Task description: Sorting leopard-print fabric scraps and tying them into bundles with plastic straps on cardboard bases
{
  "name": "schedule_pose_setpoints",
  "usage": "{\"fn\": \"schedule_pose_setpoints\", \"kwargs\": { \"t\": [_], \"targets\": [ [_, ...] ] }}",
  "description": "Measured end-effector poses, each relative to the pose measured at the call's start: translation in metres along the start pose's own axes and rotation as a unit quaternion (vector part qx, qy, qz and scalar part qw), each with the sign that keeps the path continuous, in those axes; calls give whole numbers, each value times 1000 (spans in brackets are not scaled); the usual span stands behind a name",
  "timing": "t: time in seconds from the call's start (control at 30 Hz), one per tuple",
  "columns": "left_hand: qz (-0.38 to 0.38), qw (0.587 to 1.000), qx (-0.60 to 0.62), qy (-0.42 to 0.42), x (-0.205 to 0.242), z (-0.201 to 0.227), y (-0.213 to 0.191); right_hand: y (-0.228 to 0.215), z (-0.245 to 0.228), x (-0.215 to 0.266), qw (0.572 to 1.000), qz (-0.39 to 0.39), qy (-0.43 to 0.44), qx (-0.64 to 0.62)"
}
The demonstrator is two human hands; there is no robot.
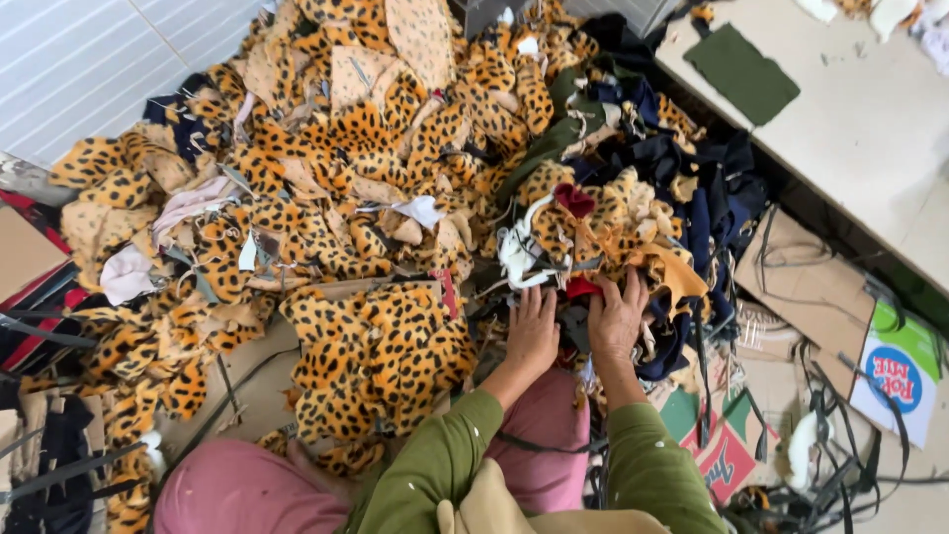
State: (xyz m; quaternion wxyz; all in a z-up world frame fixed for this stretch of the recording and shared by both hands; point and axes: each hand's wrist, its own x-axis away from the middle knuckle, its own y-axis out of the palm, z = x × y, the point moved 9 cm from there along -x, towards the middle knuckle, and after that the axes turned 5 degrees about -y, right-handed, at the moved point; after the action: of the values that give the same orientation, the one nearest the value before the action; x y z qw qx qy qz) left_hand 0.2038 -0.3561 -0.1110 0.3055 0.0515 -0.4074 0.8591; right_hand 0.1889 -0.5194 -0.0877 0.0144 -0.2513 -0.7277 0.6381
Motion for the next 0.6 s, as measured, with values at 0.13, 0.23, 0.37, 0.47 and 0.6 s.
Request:
{"fn": "schedule_pose_setpoints", "kwargs": {
  "t": [0.13, 0.23, 0.37, 0.47, 0.6],
  "targets": [
    [-9, 999, 34, -14, 13, -16, 5, -16, -29, 31, 999, 12, -29, -3],
    [22, 998, 51, -22, 28, -26, 3, -40, -68, 70, 992, 40, -104, 67],
    [52, 995, 80, -36, 37, -44, -1, -25, -72, 101, 992, -64, -100, 37],
    [72, 988, 134, -37, 44, -44, -15, -41, -71, 104, 994, -80, -72, -29],
    [69, 972, 225, -28, 56, -30, -35, -58, -49, 83, 996, 30, -48, -71]
  ]
}}
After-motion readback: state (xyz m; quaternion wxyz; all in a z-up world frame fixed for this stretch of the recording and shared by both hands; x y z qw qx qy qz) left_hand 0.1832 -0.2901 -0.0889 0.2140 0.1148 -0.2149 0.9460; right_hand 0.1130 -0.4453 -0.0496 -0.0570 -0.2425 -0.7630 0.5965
